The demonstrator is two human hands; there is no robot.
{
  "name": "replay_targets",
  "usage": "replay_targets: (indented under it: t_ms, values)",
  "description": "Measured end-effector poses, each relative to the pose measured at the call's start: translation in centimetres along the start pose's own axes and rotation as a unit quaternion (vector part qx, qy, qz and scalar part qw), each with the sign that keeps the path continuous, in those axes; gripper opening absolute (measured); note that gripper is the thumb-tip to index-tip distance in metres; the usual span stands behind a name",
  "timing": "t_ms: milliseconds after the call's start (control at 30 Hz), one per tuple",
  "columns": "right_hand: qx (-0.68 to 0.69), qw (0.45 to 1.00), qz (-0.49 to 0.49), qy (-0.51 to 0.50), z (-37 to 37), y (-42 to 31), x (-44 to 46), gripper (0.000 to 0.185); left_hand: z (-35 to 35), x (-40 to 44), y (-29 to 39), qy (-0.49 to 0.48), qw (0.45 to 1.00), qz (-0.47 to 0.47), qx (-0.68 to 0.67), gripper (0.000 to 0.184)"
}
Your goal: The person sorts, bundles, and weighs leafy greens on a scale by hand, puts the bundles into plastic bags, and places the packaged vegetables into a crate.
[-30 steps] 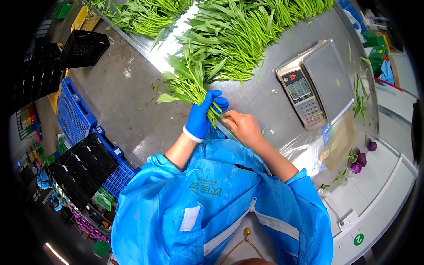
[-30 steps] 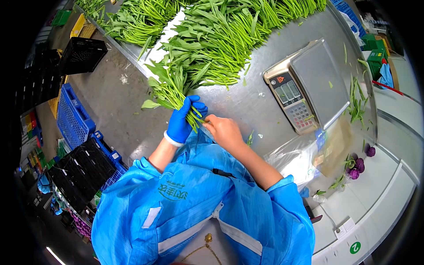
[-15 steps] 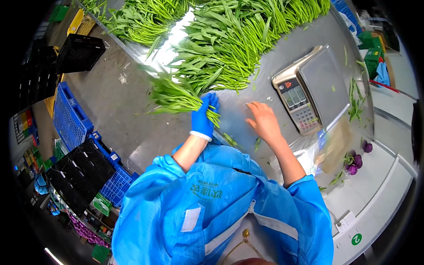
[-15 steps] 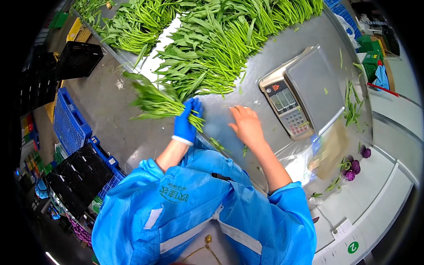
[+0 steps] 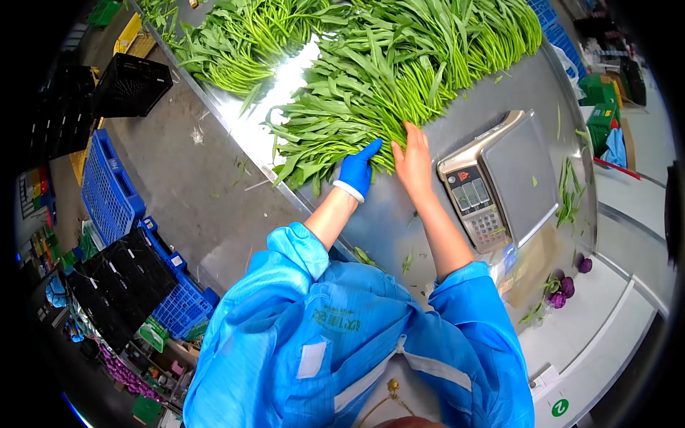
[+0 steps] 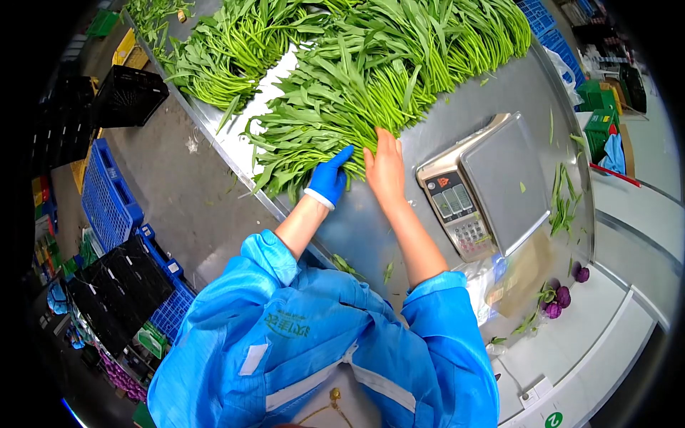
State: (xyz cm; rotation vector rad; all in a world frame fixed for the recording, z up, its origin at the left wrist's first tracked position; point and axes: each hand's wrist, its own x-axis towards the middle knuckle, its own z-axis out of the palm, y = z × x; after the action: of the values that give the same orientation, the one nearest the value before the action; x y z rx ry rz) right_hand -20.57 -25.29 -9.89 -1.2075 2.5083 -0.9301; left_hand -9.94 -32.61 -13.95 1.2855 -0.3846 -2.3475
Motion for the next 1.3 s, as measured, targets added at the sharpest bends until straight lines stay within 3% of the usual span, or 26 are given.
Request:
replay_targets:
  t_ms: [133, 167, 267, 600, 633, 767, 867, 967, 1067, 1233, 1300]
  values:
    - [0.008, 0.999, 0.040, 0.014, 0.6, 0.1, 0.6, 0.048, -1.0, 2.1, -0.4, -0.057, 0.988, 0.076, 0.119, 0.050]
    - [0.014, 0.999, 0.046, 0.019, 0.9, 0.2, 0.7, 0.048, -0.7, 1.5, -0.1, -0.058, 0.990, 0.066, 0.114, 0.047]
    - [0.022, 0.999, 0.020, -0.017, 2.4, 0.1, 0.4, 0.048, -0.8, 2.1, -0.8, -0.087, 0.993, 0.014, -0.082, 0.036]
    - [0.032, 0.989, -0.100, -0.102, 1.8, -4.9, -3.6, 0.048, -6.3, -0.7, 1.7, -0.079, 0.997, -0.023, -0.013, 0.031]
    - [0.056, 0.988, -0.085, -0.117, 2.4, -4.0, -3.5, 0.046, -7.3, 0.3, 0.9, -0.075, 0.997, -0.027, -0.015, 0.031]
    - [0.077, 0.996, -0.040, -0.019, 0.7, -2.7, -2.2, 0.040, -5.4, 0.9, 0.9, -0.054, 0.997, -0.012, -0.047, 0.043]
    - [0.108, 0.991, 0.072, 0.014, 1.3, -0.6, -1.0, 0.037, -4.5, 0.7, 1.0, -0.042, 0.998, -0.007, -0.048, 0.048]
    - [0.145, 0.985, 0.086, 0.031, 3.5, 0.6, 0.6, 0.034, -4.2, 0.8, 0.7, -0.051, 0.997, 0.004, -0.056, 0.048]
    - [0.255, 0.945, 0.194, -0.064, 4.5, -0.3, 1.2, 0.033, -4.9, 1.3, 0.6, -0.062, 0.995, 0.006, -0.080, 0.048]
    - [0.210, 0.976, 0.025, -0.058, 2.2, -3.6, -1.3, 0.022, -6.7, 0.7, 2.1, -0.100, 0.990, -0.032, -0.090, 0.045]
    - [0.187, 0.979, 0.044, -0.060, 2.6, -3.5, -2.3, 0.022, -6.6, -0.3, 2.9, -0.131, 0.987, -0.032, -0.086, 0.046]
